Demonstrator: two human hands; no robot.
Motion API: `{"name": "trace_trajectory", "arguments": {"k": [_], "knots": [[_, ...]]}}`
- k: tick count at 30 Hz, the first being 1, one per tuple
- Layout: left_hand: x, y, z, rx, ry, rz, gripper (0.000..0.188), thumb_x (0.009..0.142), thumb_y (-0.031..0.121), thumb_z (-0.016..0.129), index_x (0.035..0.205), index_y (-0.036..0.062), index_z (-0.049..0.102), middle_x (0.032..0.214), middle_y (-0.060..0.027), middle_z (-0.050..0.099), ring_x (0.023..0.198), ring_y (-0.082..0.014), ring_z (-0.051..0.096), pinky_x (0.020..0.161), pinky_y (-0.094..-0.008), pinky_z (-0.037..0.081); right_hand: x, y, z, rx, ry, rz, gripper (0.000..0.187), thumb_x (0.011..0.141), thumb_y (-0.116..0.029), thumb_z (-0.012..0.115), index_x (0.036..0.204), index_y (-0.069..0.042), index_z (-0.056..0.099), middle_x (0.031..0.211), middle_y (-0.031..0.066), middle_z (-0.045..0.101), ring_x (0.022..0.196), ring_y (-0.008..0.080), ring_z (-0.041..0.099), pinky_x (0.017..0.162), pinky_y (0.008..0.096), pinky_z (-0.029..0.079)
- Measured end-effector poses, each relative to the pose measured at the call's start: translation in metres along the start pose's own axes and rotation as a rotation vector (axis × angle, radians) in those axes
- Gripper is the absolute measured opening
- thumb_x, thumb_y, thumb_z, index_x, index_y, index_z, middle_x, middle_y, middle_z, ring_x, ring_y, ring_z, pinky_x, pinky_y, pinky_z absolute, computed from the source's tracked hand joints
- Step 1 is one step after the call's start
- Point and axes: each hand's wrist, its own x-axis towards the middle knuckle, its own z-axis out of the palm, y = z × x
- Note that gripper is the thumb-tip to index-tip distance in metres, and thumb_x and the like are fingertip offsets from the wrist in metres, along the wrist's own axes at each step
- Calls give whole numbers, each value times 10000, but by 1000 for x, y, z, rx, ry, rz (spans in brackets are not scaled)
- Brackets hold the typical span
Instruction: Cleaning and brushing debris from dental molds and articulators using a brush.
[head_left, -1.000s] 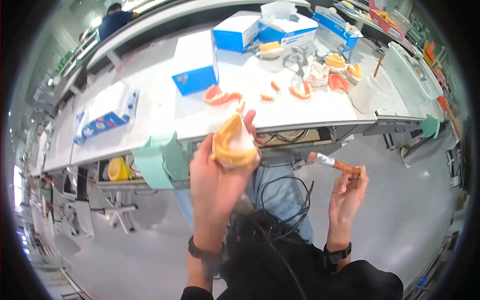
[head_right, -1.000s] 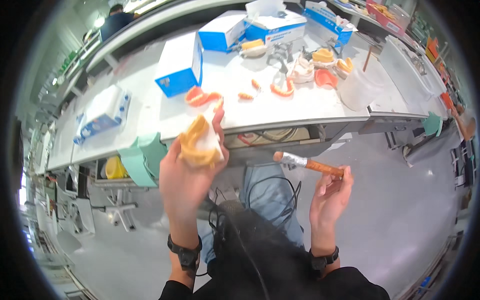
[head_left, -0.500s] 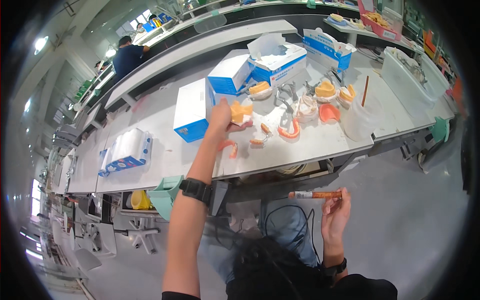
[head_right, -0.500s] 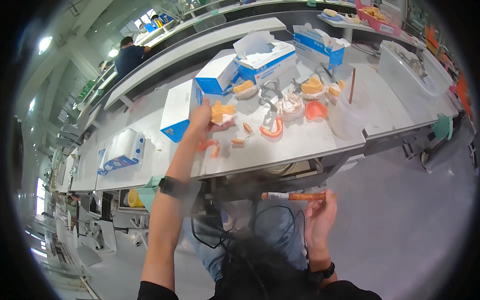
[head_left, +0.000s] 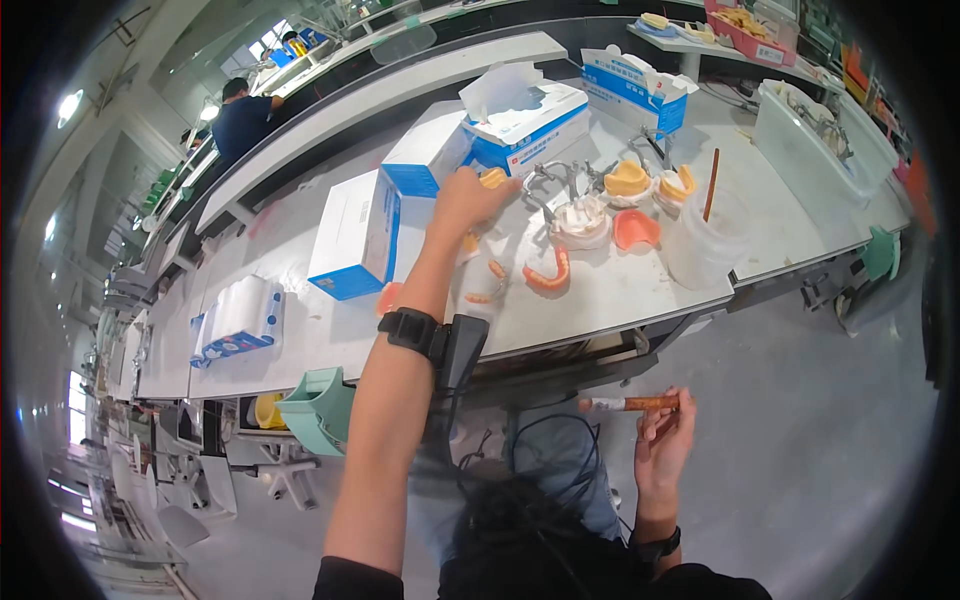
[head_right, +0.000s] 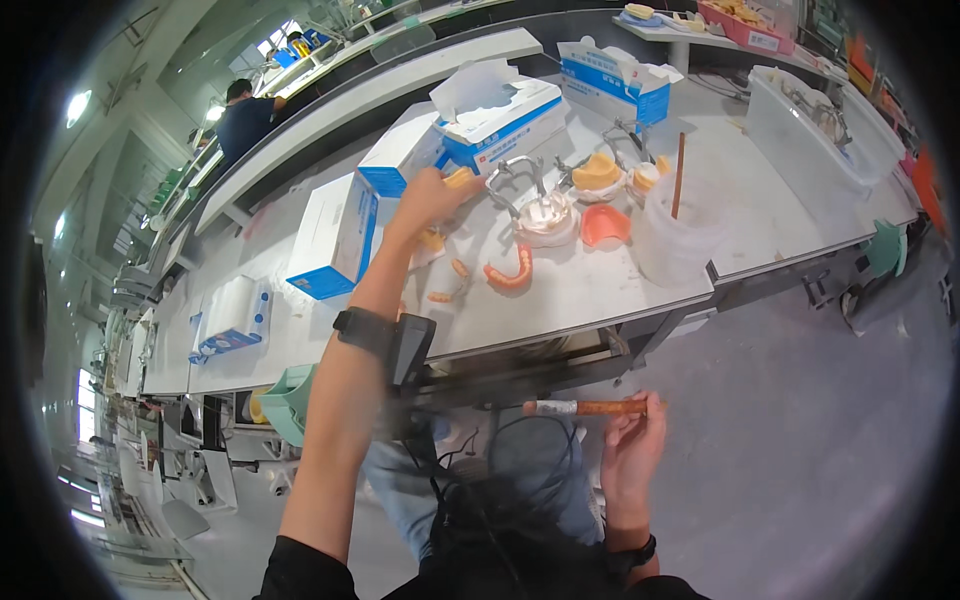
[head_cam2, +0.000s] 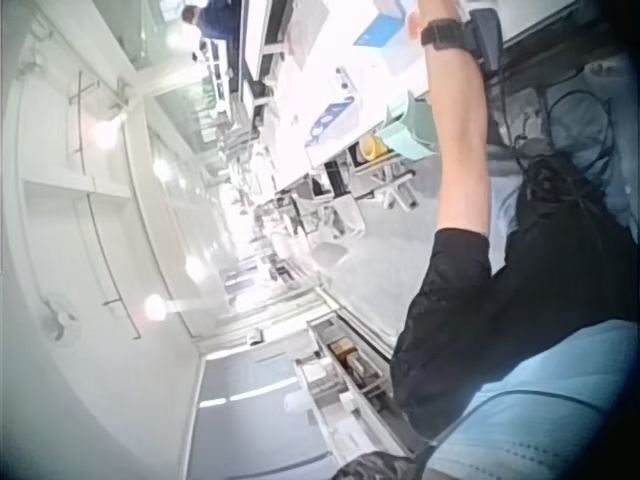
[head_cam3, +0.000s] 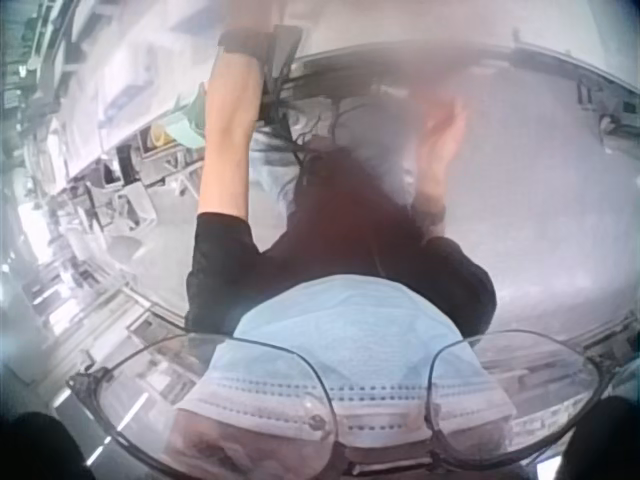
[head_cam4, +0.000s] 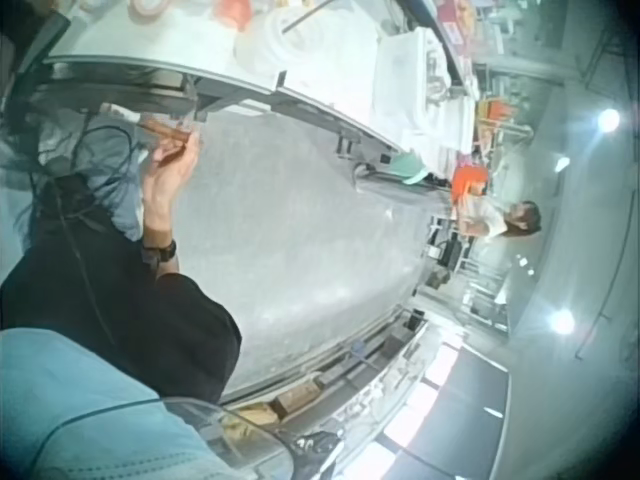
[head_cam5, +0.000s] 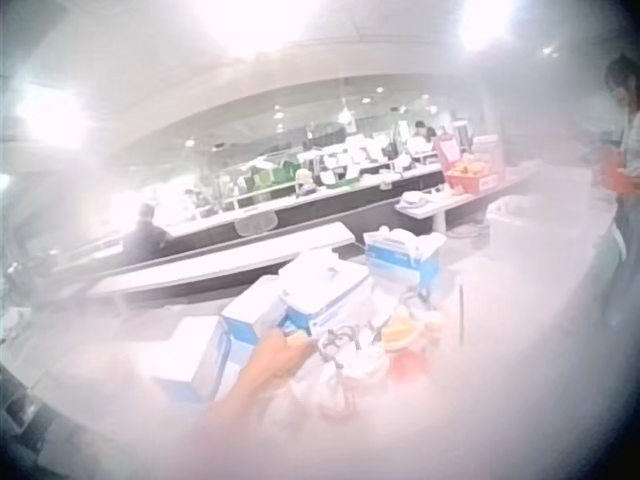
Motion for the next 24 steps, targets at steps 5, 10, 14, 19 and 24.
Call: {"name": "trace_trajectory", "arguments": {"k": [5,10,14,19,24], "knots": [[9,-9,-10,-68,-122,-3,675,576,510,744,834,-106,644,843,-209,657,764,-290,645,678,-352,500,3,-2,-6,49,36,-12,217,934,-309,456,871,-106,501,651,-20,485,442,52,370,439,193,296],[-39,14,-31,-143,217,332,635,539,396,804,928,-73,624,915,-187,612,851,-243,608,748,-294,479,13,-30,-12,234,-10,14,181,927,-267,486,854,-106,525,669,-27,506,441,51,361,435,189,311],[-112,25,-62,-453,133,465,541,613,145,801,1074,-1,558,1026,-104,531,979,-215,556,841,-309,449,41,-88,20,154,-3,-531,230,944,-287,466,906,-77,550,686,6,529,553,75,468,471,178,354],[-234,34,-91,-478,177,479,622,501,131,826,1052,24,557,1048,-98,498,970,-228,526,865,-328,428,55,-156,78,-399,111,-1290,259,935,-300,476,885,-51,524,696,25,528,539,64,473,470,172,357],[-313,-13,-72,-556,144,386,756,466,321,851,1073,26,510,1026,-100,457,990,-238,474,839,-338,411,65,-173,131,-1235,-55,-1219,276,905,-256,523,823,7,536,623,69,568,541,116,532,491,265,404]]}}
